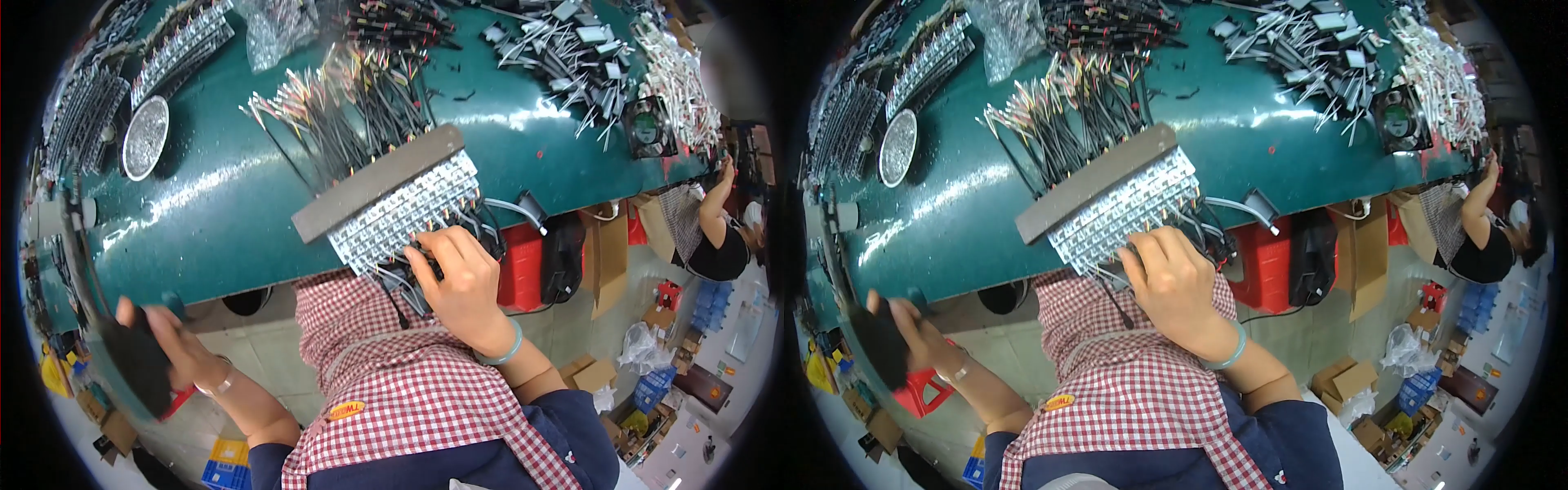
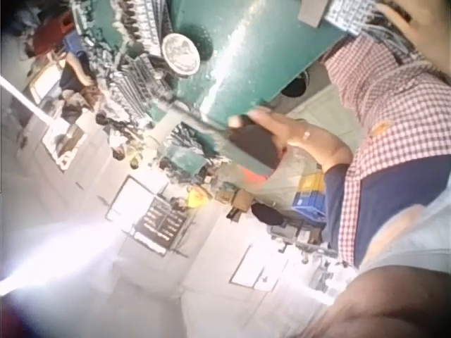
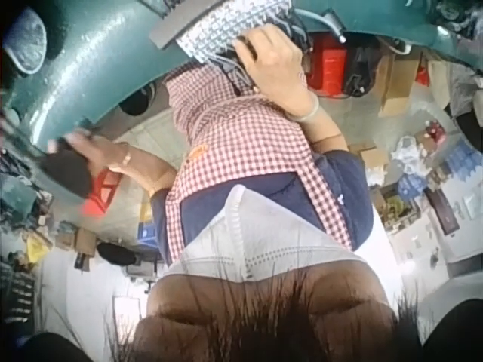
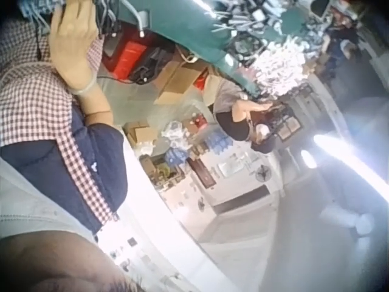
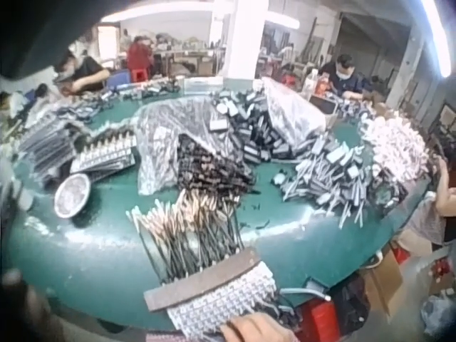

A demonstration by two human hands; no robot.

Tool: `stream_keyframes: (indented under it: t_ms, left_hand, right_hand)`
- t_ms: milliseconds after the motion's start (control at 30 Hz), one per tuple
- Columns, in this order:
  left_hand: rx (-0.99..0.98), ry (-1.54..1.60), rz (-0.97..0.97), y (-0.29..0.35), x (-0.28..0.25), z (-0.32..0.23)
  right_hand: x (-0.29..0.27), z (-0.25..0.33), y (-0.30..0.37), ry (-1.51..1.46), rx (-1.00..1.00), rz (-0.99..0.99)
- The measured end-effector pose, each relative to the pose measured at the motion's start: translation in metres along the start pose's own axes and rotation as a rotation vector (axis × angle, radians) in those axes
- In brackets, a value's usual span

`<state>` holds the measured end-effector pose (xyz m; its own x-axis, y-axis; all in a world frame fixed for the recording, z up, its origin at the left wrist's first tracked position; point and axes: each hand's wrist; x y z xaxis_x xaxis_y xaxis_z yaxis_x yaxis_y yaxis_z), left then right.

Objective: The person positions wires onto a circuit board fixture by hand and uses a handheld soldering tool to solder the wire connections.

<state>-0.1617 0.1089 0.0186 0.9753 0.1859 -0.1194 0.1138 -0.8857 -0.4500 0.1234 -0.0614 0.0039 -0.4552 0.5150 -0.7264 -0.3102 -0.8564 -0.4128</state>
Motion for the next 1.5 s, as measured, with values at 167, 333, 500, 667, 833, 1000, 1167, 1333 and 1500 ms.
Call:
stream_keyframes:
  t_ms: [167,333,500,667,833,1000,1167,1333,1500]
  left_hand:
    - [-0.395,-0.029,-0.139,-0.049,0.022,0.043]
    - [-0.345,0.008,-0.136,-0.012,0.043,0.011]
    - [-0.355,0.068,-0.160,0.019,0.061,-0.007]
    - [-0.486,0.113,-0.082,0.038,0.050,-0.010]
    - [-0.629,0.277,0.100,0.054,0.074,-0.034]
    - [-0.752,0.497,0.467,0.056,0.106,-0.054]
    - [-0.736,0.496,0.514,0.071,0.110,-0.048]
    - [-0.679,0.446,0.506,0.075,0.103,-0.058]
    - [-0.706,0.417,0.504,0.082,0.100,-0.060]
  right_hand:
    - [-0.028,-0.037,-0.060,0.117,-0.162,-0.150]
    - [0.000,-0.101,-0.165,0.219,-0.402,-0.135]
    - [0.048,-0.133,-0.212,0.402,-0.447,0.116]
    - [0.026,-0.113,-0.198,0.407,-0.448,0.088]
    - [-0.019,-0.041,-0.135,-0.252,-0.232,0.221]
    - [-0.026,0.005,-0.062,-0.451,-0.124,0.231]
    - [-0.012,0.020,-0.031,-0.387,-0.255,0.125]
    - [-0.013,0.021,-0.019,-0.306,-0.307,0.129]
    - [-0.017,0.023,-0.015,-0.263,-0.324,0.114]
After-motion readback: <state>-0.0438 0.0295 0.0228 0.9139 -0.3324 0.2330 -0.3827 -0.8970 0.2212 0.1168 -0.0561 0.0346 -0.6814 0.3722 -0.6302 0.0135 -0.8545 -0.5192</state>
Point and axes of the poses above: each hand's wrist, its own y-axis away from the middle knuckle, its own x-axis out of the palm, z = x × y, and after that the axes turned 11 degrees about -x, right-handed
